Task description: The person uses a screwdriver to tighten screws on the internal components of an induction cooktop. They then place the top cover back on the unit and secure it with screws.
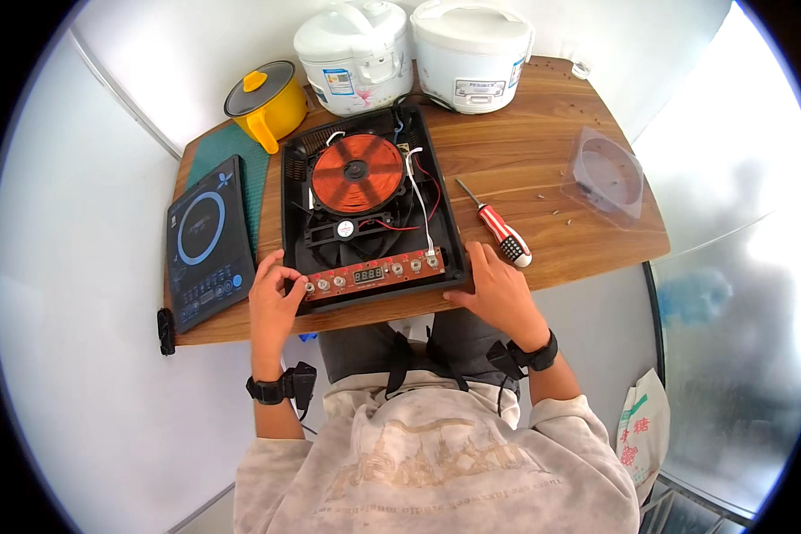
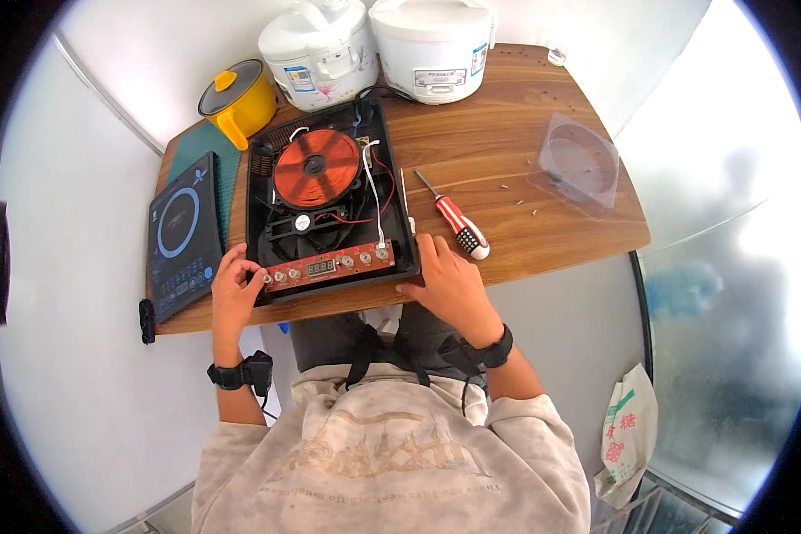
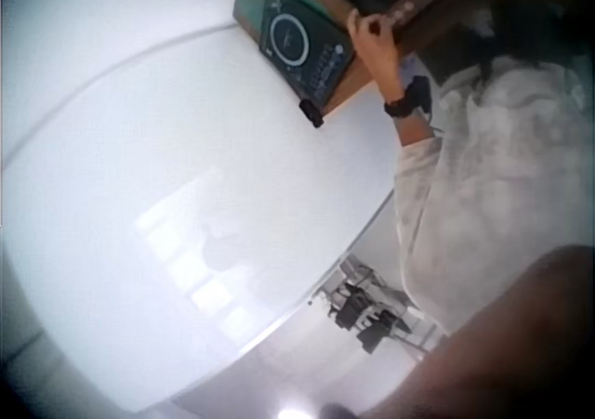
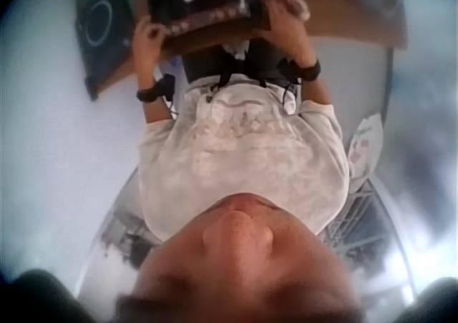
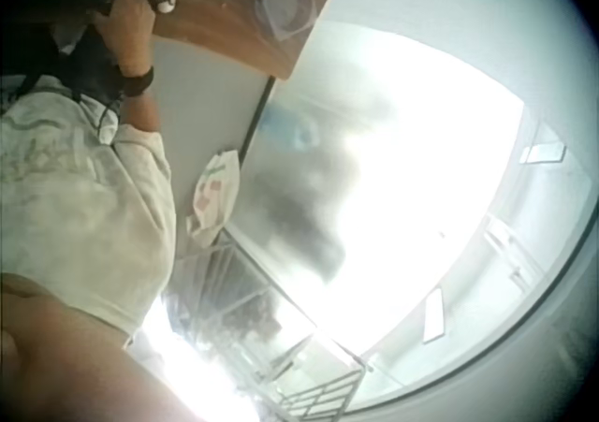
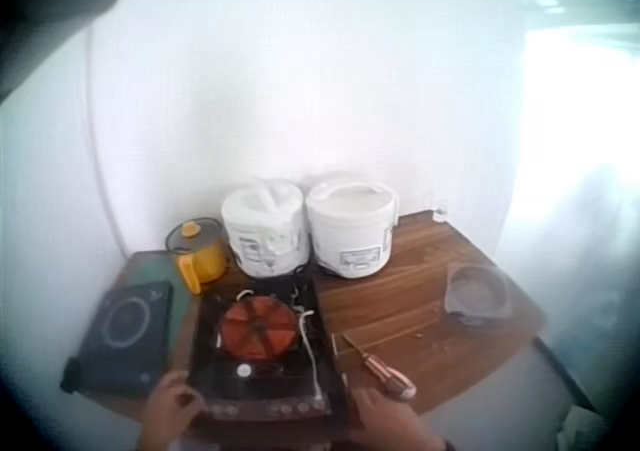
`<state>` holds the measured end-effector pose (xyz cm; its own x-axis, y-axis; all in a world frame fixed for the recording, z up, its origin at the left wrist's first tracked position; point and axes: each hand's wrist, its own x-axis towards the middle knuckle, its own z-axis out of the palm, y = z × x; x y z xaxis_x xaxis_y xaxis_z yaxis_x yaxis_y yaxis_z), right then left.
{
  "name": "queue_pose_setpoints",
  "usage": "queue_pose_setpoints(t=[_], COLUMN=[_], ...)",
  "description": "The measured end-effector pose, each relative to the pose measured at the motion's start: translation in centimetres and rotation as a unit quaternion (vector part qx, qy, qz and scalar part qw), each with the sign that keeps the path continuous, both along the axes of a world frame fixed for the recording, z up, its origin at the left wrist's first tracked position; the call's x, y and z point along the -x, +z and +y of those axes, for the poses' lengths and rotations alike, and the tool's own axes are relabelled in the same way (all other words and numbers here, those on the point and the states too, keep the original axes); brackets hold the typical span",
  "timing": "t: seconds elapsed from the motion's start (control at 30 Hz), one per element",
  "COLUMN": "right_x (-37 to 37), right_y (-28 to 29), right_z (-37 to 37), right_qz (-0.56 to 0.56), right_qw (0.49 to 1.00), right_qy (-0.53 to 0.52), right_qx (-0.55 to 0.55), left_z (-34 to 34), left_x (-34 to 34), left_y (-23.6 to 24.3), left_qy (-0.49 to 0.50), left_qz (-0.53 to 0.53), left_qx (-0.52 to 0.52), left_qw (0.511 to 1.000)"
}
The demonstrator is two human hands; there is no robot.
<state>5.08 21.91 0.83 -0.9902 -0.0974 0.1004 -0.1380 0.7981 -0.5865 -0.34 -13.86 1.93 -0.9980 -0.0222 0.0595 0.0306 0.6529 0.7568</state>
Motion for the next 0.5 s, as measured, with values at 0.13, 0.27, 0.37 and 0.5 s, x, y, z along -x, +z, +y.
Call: queue_pose_setpoints(t=[0.13, 0.27, 0.37, 0.5], right_x=[0.5, -0.2, -1.1, -1.6], right_y=[-1.7, -1.6, 1.0, 5.7], right_z=[-0.4, 0.0, -0.1, 0.9], right_qz=[0.013, 0.040, 0.064, 0.107], right_qw=[0.999, 0.993, 0.981, 0.972], right_qy=[-0.040, -0.110, -0.172, -0.206], right_qx=[-0.024, 0.002, 0.054, 0.041], left_z=[0.3, 0.0, 0.7, 0.2], left_x=[0.0, 0.2, -0.1, -0.4], left_y=[0.9, 0.7, 1.2, 0.9], left_qy=[0.001, -0.017, -0.006, 0.004], left_qz=[-0.032, -0.012, -0.017, -0.015], left_qx=[0.017, 0.032, 0.049, 0.017], left_qw=[0.999, 0.999, 0.999, 1.000])
